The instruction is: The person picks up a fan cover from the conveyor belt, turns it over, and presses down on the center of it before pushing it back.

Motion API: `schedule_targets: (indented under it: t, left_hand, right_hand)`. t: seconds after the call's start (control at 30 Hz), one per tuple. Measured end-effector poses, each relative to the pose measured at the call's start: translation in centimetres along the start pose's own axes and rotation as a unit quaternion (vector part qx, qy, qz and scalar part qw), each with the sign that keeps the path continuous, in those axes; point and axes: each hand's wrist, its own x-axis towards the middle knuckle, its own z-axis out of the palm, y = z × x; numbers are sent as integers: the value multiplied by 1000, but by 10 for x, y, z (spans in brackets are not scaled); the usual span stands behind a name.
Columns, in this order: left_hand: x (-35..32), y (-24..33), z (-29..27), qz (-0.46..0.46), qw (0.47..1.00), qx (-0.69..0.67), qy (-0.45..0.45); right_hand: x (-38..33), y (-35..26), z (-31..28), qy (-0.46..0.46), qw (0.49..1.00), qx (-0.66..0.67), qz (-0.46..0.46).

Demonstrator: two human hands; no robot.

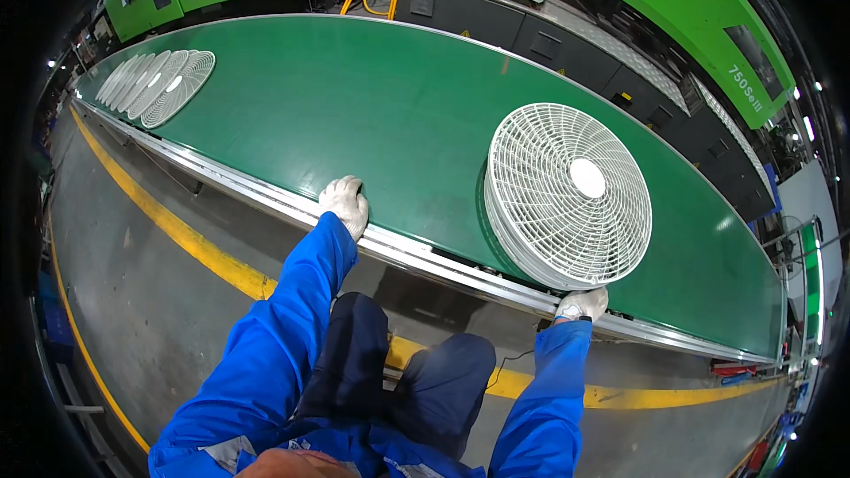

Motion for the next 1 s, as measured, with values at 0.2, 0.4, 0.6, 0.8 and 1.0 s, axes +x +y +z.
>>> schedule_targets:
  t: [0.2, 0.4, 0.6, 0.8, 1.0]
  left_hand:
    - [1, 1, 3, 5, 1000, -8, 5]
    - [0, -6, 0, 3, 1000, -3, -1]
    - [2, -7, -1, 12, 1000, -11, 1]
    - [1, -7, -4, 16, 1000, -13, -6]
    - [2, -7, -7, 16, 1000, -15, -6]
  right_hand:
    - [9, 29, 6, 34, 999, 8, -30]
    - [3, 21, 13, 20, 999, -17, -28]
    - [3, 25, 15, 26, 999, -16, -19]
    - [3, 21, 10, -4, 998, -62, -13]
    - [-2, 12, 7, 4, 998, -57, -32]
